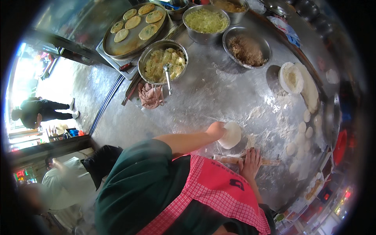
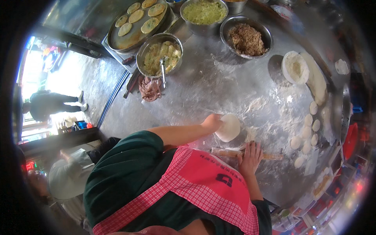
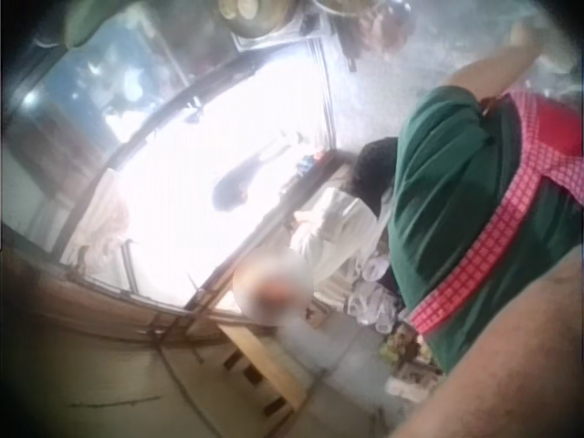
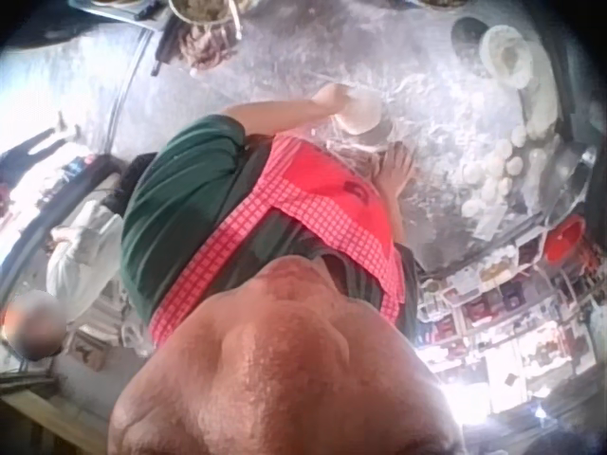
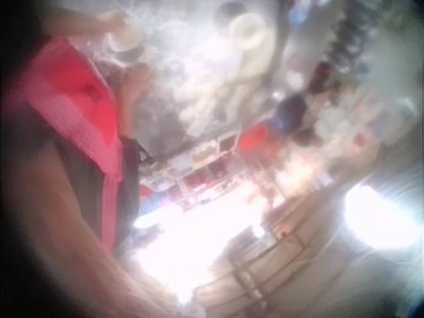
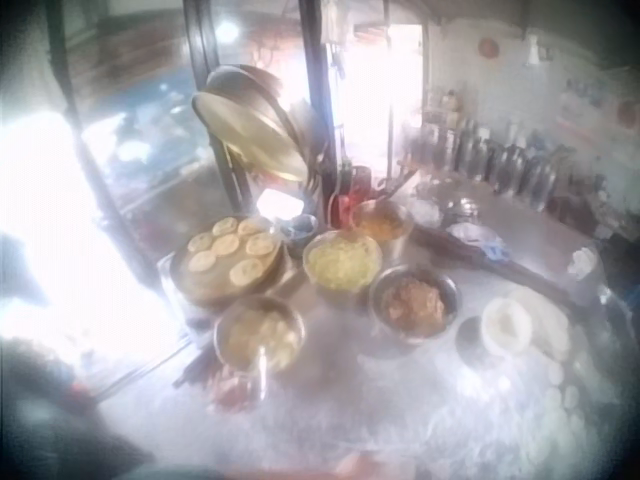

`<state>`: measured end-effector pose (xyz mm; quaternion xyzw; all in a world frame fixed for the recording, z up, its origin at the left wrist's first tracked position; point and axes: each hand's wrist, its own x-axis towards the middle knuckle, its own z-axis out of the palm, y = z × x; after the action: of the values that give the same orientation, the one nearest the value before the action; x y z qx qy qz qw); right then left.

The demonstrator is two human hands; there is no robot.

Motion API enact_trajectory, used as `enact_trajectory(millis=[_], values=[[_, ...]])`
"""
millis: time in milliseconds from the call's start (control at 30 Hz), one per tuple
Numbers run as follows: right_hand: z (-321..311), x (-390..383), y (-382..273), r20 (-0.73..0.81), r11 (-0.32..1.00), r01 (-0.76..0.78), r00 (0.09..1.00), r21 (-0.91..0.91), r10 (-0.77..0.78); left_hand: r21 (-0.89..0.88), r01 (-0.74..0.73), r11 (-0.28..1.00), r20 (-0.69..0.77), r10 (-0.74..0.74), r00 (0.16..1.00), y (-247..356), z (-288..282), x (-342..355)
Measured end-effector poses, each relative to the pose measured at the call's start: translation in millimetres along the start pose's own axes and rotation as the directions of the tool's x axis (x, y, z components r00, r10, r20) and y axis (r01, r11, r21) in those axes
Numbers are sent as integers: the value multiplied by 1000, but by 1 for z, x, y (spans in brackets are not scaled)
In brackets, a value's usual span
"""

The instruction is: The person prepares savory pancakes by rolling dough, filling it with various ingredients, and cooking them on a griddle. They use a rolling pin to flatten dough, a spoon to add fillings, and tongs to flip the pancakes.

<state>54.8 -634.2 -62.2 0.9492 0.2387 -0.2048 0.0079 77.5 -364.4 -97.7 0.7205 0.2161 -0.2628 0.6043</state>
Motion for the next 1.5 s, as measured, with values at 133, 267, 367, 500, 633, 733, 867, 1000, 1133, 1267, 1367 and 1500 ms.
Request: enact_trajectory(millis=[133, 267, 367, 500, 633, 733, 867, 1000, 1133, 1267, 1367, 1500], values=[[-6, 68, 6, -355, 989, 147, 926, 24, -129, 502, -135, 855, 201, 36, 979, 23, 19, 3], [-9, 78, 6, -364, 980, 163, 925, 116, -111, 625, -210, 752, 271, 43, 962, 41, 11, 21], [-2, 18, -1, -197, 996, 89, 977, 14, -85, 183, -1, 983, -53, 11, 999, 13, -11, 6], [0, 25, -1, -242, 996, 81, 968, 37, -70, 200, -25, 979, 5, 25, 1000, 7, 4, -10], [-8, 105, 9, -339, 992, 105, 938, 67, -76, 704, -249, 666, 285, 56, 957, 42, 18, 14], [-4, 74, 4, -238, 997, 63, 970, 34, -53, 635, -175, 752, 152, 100, 983, 33, -2, 22], [10, -6, -1, -86, 1000, 15, 996, -11, -16, 58, 36, 998, -122, -29, 992, -12, -15, 4], [3, 55, 6, -282, 994, 113, 953, -1, -109, 388, -16, 922, 43, -1, 999, -7, 5, -5], [-6, 101, 5, -342, 987, 156, 930, 30, -137, 741, -195, 642, 171, 101, 980, 22, 16, 6], [12, 24, 7, -353, 955, 297, 896, 22, -270, 635, -163, 755, -17, 224, 974, 12, 17, 2], [31, -13, 29, -363, 931, 365, 867, -2, -341, 497, -215, 840, -164, 334, 928, 5, 29, -16], [32, 17, 63, -419, 916, 374, 862, 145, -286, 366, -331, 870, -193, 419, 887, 45, 52, -48]])
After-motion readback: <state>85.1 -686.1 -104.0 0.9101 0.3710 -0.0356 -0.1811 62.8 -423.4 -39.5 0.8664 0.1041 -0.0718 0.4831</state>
